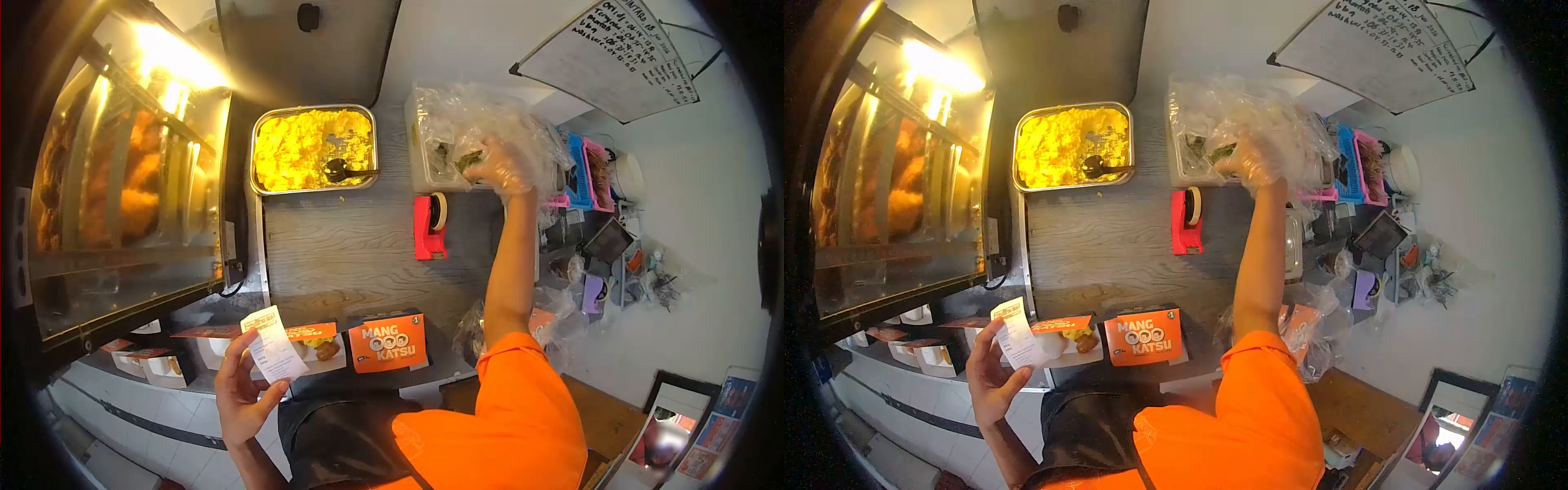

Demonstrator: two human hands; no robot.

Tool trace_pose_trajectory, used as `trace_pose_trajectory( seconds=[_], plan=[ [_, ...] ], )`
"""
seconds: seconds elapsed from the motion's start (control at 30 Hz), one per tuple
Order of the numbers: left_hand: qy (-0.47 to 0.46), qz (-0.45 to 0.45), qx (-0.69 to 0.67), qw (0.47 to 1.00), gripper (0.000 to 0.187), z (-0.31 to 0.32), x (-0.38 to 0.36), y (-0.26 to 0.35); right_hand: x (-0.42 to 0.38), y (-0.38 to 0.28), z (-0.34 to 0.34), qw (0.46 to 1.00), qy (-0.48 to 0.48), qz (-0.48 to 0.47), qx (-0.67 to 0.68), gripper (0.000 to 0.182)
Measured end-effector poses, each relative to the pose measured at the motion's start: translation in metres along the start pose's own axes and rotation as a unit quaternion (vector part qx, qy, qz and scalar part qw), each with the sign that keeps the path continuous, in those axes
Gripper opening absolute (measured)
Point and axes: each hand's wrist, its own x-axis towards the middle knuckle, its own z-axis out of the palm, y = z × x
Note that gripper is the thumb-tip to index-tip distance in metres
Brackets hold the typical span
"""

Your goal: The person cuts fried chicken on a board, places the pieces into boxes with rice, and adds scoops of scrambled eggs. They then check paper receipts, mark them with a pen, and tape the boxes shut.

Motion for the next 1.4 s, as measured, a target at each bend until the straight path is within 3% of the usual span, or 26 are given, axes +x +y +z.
trace_pose_trajectory(
  seconds=[0.07, 0.1, 0.13, 0.2, 0.27, 0.37, 0.5, 0.57, 0.6, 0.63, 0.67, 0.73, 0.8, 0.83, 0.87, 0.97, 1.0, 1.07, 1.2, 1.27, 1.4],
  plan=[
    [-0.033, 0.072, 0.042, 0.996, 0.077, -0.001, 0.005, -0.005, -0.018, -0.005, 0.005, 0.994, -0.039, -0.101, -0.021, 0.059],
    [-0.037, 0.070, 0.040, 0.996, 0.077, -0.002, 0.005, -0.007, -0.021, 0.004, 0.015, 0.994, -0.040, -0.098, -0.025, 0.059],
    [-0.034, 0.062, 0.047, 0.996, 0.077, -0.002, 0.005, -0.008, -0.024, 0.012, 0.029, 0.993, -0.023, -0.068, 0.098, 0.056],
    [-0.033, 0.056, 0.052, 0.997, 0.077, -0.003, 0.005, -0.009, -0.025, 0.036, 0.037, 0.976, -0.001, -0.038, 0.216, 0.054],
    [-0.015, 0.031, 0.024, 0.999, 0.077, -0.006, -0.001, -0.008, -0.030, 0.061, 0.024, 0.966, 0.021, -0.015, 0.256, 0.038],
    [-0.007, 0.052, 0.040, 0.998, 0.077, -0.007, -0.004, -0.011, -0.035, 0.043, -0.059, 0.960, 0.007, 0.049, 0.275, 0.027],
    [0.026, -0.018, 0.010, 0.999, 0.077, -0.003, -0.009, -0.008, -0.002, 0.033, -0.094, 0.979, 0.053, -0.022, 0.194, 0.019],
    [0.030, -0.018, 0.002, 0.999, 0.077, -0.003, -0.010, -0.009, 0.014, 0.000, -0.104, 0.997, -0.042, -0.001, 0.063, 0.018],
    [0.033, -0.017, 0.001, 0.999, 0.077, -0.003, -0.010, -0.010, 0.029, 0.012, -0.069, 0.962, -0.108, -0.062, 0.242, 0.021],
    [0.023, 0.006, 0.010, 1.000, 0.075, -0.001, -0.009, -0.012, 0.042, 0.023, -0.035, 0.888, -0.170, -0.120, 0.411, 0.024],
    [0.012, 0.029, 0.018, 0.999, 0.074, 0.000, -0.007, -0.014, 0.030, -0.009, -0.044, 0.867, -0.206, -0.092, 0.444, 0.024],
    [0.011, 0.027, 0.013, 0.999, 0.074, 0.002, -0.005, -0.018, 0.039, -0.038, -0.018, 0.898, -0.217, -0.176, 0.339, 0.025],
    [0.008, 0.025, 0.010, 1.000, 0.074, 0.004, -0.004, -0.018, 0.085, -0.003, 0.064, 0.922, -0.183, -0.284, 0.192, 0.024],
    [0.004, 0.013, 0.004, 1.000, 0.074, 0.005, -0.005, -0.017, 0.100, 0.011, 0.096, 0.954, -0.222, -0.200, 0.013, 0.027],
    [0.000, 0.002, -0.003, 1.000, 0.074, 0.004, -0.007, -0.016, 0.108, 0.014, 0.112, 0.947, -0.253, -0.109, -0.168, 0.030],
    [0.007, 0.008, -0.010, 1.000, 0.073, 0.001, -0.010, -0.019, 0.084, -0.044, 0.044, 0.958, -0.203, -0.035, -0.202, 0.024],
    [0.008, 0.008, -0.012, 1.000, 0.073, 0.000, -0.010, -0.021, 0.089, -0.035, 0.057, 0.957, -0.203, -0.037, -0.203, 0.024],
    [0.019, 0.013, -0.005, 1.000, 0.071, -0.002, -0.011, -0.025, 0.101, -0.004, 0.094, 0.958, -0.147, -0.152, -0.196, 0.020],
    [0.023, -0.002, -0.014, 1.000, 0.070, -0.004, -0.011, -0.023, 0.095, -0.005, 0.102, 0.952, -0.127, -0.149, -0.236, 0.019],
    [0.015, 0.014, -0.018, 1.000, 0.068, -0.003, -0.012, -0.020, 0.095, 0.000, 0.111, 0.955, -0.183, -0.145, -0.182, 0.021],
    [0.031, 0.009, -0.029, 0.999, 0.067, -0.007, -0.021, -0.020, 0.112, 0.022, 0.142, 0.959, -0.139, -0.176, -0.175, 0.029]
  ],
)
